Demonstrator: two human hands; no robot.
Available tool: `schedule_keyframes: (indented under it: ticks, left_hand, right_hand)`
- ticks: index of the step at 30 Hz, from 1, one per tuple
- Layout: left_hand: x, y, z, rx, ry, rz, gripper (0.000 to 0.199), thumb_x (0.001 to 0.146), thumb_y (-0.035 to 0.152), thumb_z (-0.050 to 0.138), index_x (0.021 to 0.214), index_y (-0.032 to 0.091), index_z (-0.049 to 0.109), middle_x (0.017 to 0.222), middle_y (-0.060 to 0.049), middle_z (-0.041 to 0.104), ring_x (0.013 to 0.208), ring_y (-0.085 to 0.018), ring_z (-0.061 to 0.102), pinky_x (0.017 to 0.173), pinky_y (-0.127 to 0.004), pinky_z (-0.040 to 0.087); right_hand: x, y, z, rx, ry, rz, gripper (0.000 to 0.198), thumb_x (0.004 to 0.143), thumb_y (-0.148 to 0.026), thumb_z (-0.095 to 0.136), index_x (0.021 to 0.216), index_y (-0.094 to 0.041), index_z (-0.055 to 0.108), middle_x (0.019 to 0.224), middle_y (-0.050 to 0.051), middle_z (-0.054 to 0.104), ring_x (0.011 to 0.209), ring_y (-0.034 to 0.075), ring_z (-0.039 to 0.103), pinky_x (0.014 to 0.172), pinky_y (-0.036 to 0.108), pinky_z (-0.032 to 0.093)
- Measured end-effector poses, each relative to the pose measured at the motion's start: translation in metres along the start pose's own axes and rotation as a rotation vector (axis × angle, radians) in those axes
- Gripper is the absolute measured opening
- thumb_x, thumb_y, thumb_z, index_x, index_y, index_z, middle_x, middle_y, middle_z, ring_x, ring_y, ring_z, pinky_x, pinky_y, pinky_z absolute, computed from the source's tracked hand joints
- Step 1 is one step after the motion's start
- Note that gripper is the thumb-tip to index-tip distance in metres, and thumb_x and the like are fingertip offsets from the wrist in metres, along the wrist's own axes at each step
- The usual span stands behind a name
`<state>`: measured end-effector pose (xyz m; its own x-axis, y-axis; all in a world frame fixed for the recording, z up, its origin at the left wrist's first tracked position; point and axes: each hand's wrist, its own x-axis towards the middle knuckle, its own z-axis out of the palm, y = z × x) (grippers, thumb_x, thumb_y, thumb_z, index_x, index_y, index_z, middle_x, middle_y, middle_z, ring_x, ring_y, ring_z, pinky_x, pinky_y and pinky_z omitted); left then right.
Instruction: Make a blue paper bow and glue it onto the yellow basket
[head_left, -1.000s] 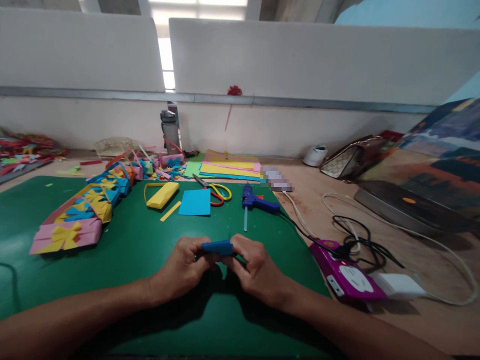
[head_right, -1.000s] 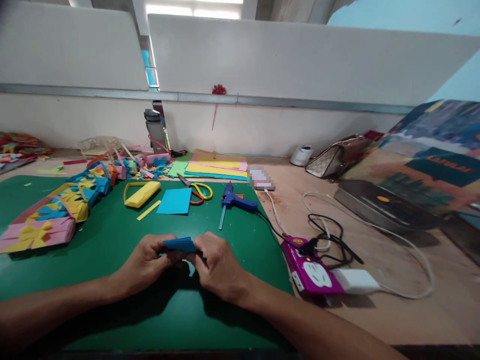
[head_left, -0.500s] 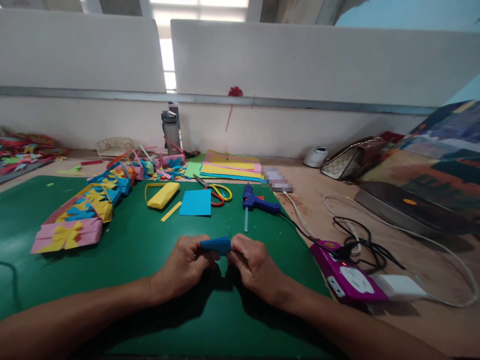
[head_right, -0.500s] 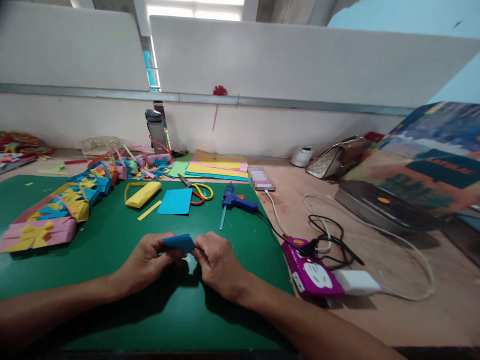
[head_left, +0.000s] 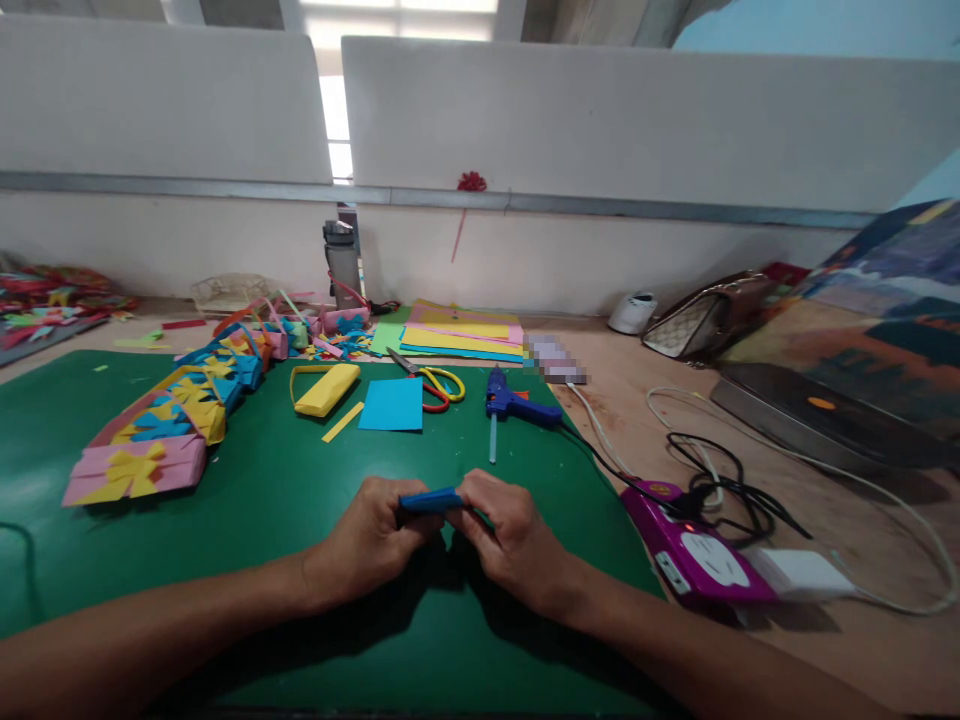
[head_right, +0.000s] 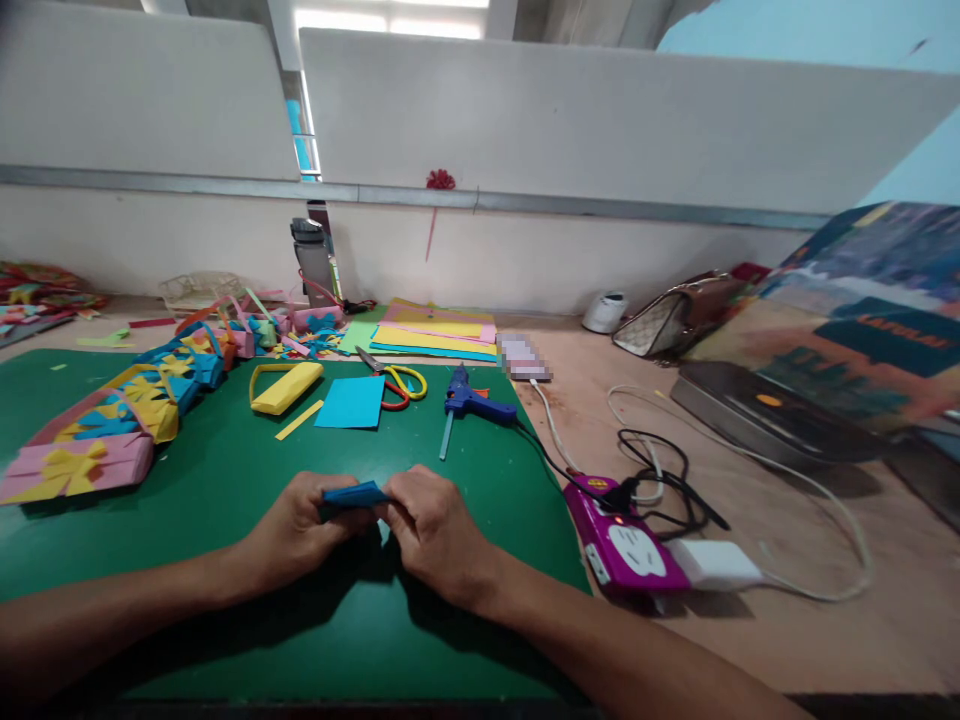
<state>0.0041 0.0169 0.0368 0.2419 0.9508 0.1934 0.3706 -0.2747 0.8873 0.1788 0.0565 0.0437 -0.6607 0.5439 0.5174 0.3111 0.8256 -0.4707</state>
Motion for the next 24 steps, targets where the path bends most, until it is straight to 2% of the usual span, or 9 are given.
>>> schedule_keyframes:
  ticks: [6, 15, 20, 24]
  left_hand:
    - [0.0009, 0.0005, 0.0011, -0.032, 0.003, -0.014, 0.025, 0.078, 0.022, 0.052, 0.054, 0.015, 0.046, 0.052, 0.006, 0.033, 0.052, -0.007, 0.029, 0.048, -0.019, 0.025]
    - [-0.0019, 0.0053, 0.0001, 0.028, -0.004, 0.047, 0.015, 0.073, 0.012, 0.051, 0.058, 0.014, 0.051, 0.05, 0.007, 0.04, 0.049, -0.006, 0.033, 0.048, -0.018, 0.027]
    - [-0.0019, 0.0075, -0.0002, 0.044, 0.009, 0.043, 0.015, 0.071, 0.012, 0.052, 0.057, 0.014, 0.049, 0.05, 0.007, 0.04, 0.049, -0.006, 0.034, 0.048, -0.018, 0.027]
    - [-0.001, 0.0086, -0.0011, 0.061, 0.024, 0.044, 0.012, 0.071, 0.012, 0.051, 0.06, 0.013, 0.055, 0.05, 0.006, 0.043, 0.049, -0.006, 0.036, 0.048, -0.017, 0.029]
  right_hand:
    - [-0.0009, -0.0009, 0.0005, 0.015, 0.021, -0.024, 0.02, 0.086, -0.011, 0.045, 0.068, -0.02, 0.045, 0.061, -0.002, 0.046, 0.055, 0.012, 0.042, 0.052, 0.022, 0.032]
    - [0.001, -0.0032, 0.0016, 0.014, 0.042, -0.041, 0.024, 0.086, -0.011, 0.042, 0.066, -0.022, 0.036, 0.059, -0.003, 0.041, 0.051, 0.012, 0.038, 0.049, 0.023, 0.028]
    - [0.0016, -0.0045, 0.0011, 0.008, 0.057, -0.033, 0.024, 0.087, -0.012, 0.041, 0.065, -0.022, 0.036, 0.059, -0.003, 0.041, 0.051, 0.012, 0.038, 0.048, 0.023, 0.028]
    - [0.0014, -0.0037, -0.0018, 0.016, 0.047, 0.004, 0.023, 0.085, -0.011, 0.042, 0.066, -0.022, 0.038, 0.059, -0.003, 0.042, 0.05, 0.012, 0.038, 0.047, 0.022, 0.029]
